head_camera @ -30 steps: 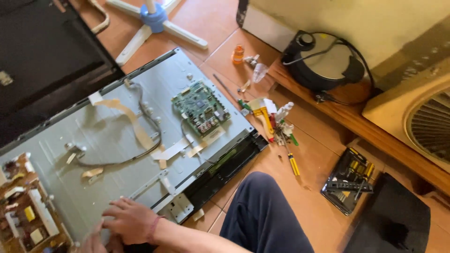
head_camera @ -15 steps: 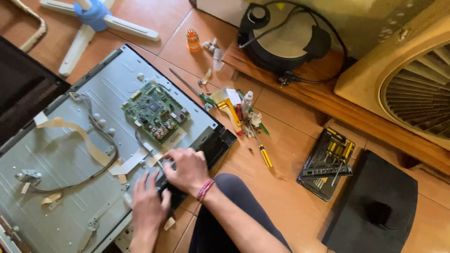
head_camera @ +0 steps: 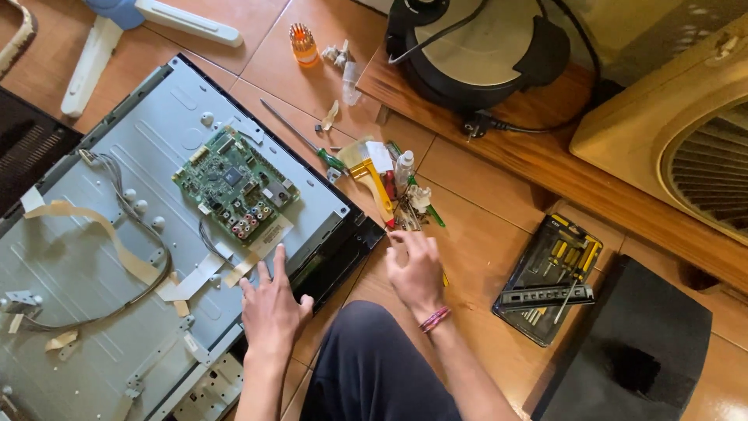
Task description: Disassembling a television by removing screws and handling internal components for repair or cleaning.
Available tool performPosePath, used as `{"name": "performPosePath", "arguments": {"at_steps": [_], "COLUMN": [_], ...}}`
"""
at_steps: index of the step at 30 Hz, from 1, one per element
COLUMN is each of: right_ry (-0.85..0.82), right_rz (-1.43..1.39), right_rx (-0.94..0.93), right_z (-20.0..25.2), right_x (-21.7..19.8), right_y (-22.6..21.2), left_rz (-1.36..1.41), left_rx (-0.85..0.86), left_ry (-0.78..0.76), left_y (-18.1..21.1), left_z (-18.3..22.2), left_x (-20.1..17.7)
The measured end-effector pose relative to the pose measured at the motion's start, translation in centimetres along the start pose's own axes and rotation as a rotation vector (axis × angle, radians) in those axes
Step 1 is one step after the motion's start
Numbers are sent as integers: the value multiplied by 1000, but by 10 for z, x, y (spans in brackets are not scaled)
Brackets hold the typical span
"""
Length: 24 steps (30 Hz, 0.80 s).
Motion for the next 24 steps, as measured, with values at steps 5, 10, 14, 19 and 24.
{"name": "performPosePath", "arguments": {"at_steps": [5,10,14,19,24], "right_ry": [108,162,161,208,212], "right_rz": [-56,-80,-14,67,111], "right_rx": [-31,-43,-64,-156,-229], "right_z": [-9,-17,-28,-37,-37], "right_x": [-12,-13,0,23,13], "right_y": [17,16,32,77,68], "left_rz": [-51,-53,-56,-121,-128], "left_rx": [-22,-35,-26,-7,-15], "left_ry": [-51,-80,-108,-112,-124], "left_y": [0,6,8,9,13], "left_z": [-5,-6,-6,-5,-1], "left_x": [6,-7,-11,-16,-20]}}
Point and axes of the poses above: each hand's wrist, its own z-axis away from the middle knuckle, its own x-axis out of the palm, y = z × x, the point moved 3 cm from there along -z, towards the middle knuckle, and after that the axes turned 4 degrees about x, right-handed, at the moved point
